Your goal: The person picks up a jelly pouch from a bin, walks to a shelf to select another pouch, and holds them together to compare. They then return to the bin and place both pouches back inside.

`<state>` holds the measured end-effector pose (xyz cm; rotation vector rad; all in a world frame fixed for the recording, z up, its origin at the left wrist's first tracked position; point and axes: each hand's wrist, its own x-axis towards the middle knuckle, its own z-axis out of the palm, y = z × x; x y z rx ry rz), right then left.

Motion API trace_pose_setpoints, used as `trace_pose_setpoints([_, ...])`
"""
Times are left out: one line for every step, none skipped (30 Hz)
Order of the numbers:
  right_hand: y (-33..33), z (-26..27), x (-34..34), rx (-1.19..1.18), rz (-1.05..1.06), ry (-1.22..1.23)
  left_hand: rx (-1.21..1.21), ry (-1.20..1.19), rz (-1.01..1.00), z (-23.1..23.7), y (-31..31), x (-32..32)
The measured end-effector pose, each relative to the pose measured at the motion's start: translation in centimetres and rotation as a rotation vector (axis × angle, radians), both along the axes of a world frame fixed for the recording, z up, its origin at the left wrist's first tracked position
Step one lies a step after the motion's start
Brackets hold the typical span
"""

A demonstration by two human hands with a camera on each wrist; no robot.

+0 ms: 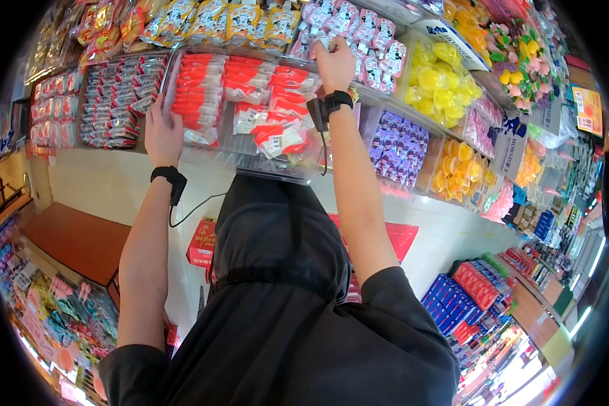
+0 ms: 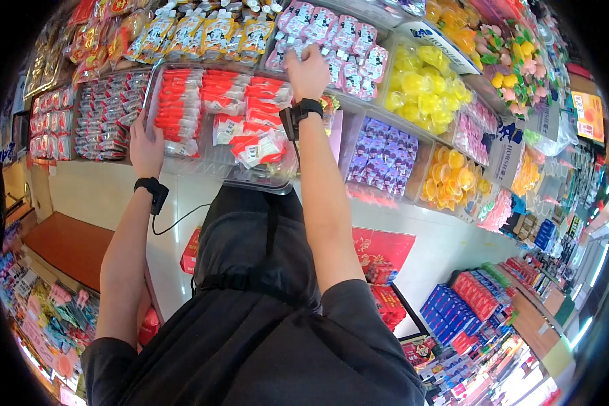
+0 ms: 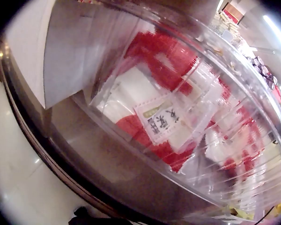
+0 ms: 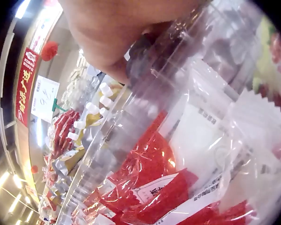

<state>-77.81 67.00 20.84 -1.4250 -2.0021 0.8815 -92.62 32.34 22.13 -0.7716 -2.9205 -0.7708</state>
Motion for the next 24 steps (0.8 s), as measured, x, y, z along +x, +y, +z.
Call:
trace_pose_setpoints([0.0,0.1,0.0,-0.001,-0.004,0.007,0.004,0.000,-0.002,0.0,0.1,0.0])
trace_pose_setpoints([0.1,0.2,0.0,-0.011,-0.007,0.012,0.008,0.000,-0.005,0.1,0.1,0.0])
trace_pose_setpoints([0.1,0.2,0.0,-0.021,-0.009,0.016,0.012,-0.001,-0.007,0.1,0.1,0.1])
trace_pose_setpoints([0.0,0.3,0.1,-0.032,-0.012,0.020,0.006,-0.003,-0.001,0.2,0.1,0.2])
trace_pose_setpoints([0.0,0.3,0.1,-0.030,-0.014,0.030,0.001,-0.006,0.005,0.3,0.2,0.3])
trace_pose_setpoints([-0.1,0.3,0.1,-0.027,-0.015,0.038,-0.005,-0.009,0.011,0.3,0.2,0.3])
trace_pose_setpoints([-0.1,0.3,0.2,-0.024,-0.017,0.047,-0.015,-0.001,0.007,0.3,0.2,0.3])
trace_pose_setpoints([-0.1,0.4,0.1,-0.019,-0.020,0.046,-0.024,0.007,0.004,0.1,0.1,0.2])
trace_pose_setpoints([0.0,0.2,0.1,-0.013,-0.023,0.046,-0.033,0.014,0.001,0.1,0.1,0.2])
trace_pose_setpoints([0.1,0.1,0.1,-0.009,-0.026,0.045,-0.030,0.018,0.002,0.0,0.1,0.2])
trace_pose_setpoints([0.1,0.0,0.1,-0.007,-0.030,0.054,-0.027,0.021,0.002,-0.1,0.1,0.2])
trace_pose_setpoints([0.1,-0.1,0.1,-0.006,-0.034,0.063,-0.025,0.024,0.003,0.0,0.2,0.2])
trace_pose_setpoints([0.1,-0.1,0.1,-0.004,-0.037,0.071,-0.018,0.023,-0.001,0.1,0.2,0.2])
trace_pose_setpoints([0.2,-0.2,0.2,0.007,-0.035,0.081,-0.012,0.022,-0.005,0.1,0.3,0.2])
trace_pose_setpoints([0.2,-0.3,0.2,0.017,-0.032,0.090,-0.006,0.020,-0.008,0.2,0.3,0.3])
trace_pose_setpoints([0.2,-0.4,0.2,0.027,-0.030,0.100,-0.010,0.023,-0.006,0.2,0.2,0.3])
trace_pose_setpoints([0.3,-0.6,0.2,0.023,-0.031,0.108,-0.014,0.026,-0.004,0.2,0.2,0.4])
trace_pose_setpoints([0.3,-0.7,0.2,0.018,-0.033,0.115,-0.018,0.028,-0.004,0.1,0.2,0.4])
trace_pose_setpoints([0.4,-0.8,0.2,0.013,-0.034,0.122,-0.018,0.033,-0.005,0.0,0.2,0.4])
trace_pose_setpoints([0.4,-0.8,0.3,0.018,-0.029,0.117,-0.018,0.037,-0.005,-0.1,0.1,0.4])
trace_pose_setpoints([0.4,-0.8,0.3,0.022,-0.022,0.113,-0.019,0.041,-0.004,-0.1,0.1,0.4])
trace_pose_setpoints([0.4,-0.7,0.3,0.026,-0.015,0.109,-0.016,0.046,-0.010,-0.2,0.0,0.4])
trace_pose_setpoints([0.4,-0.7,0.3,-0.002,-0.045,0.131,-0.013,0.051,-0.015,-0.2,0.0,0.3])
trace_pose_setpoints([0.2,-0.1,0.3,-0.029,-0.074,0.153,-0.009,0.057,-0.019,-0.1,0.1,0.3])
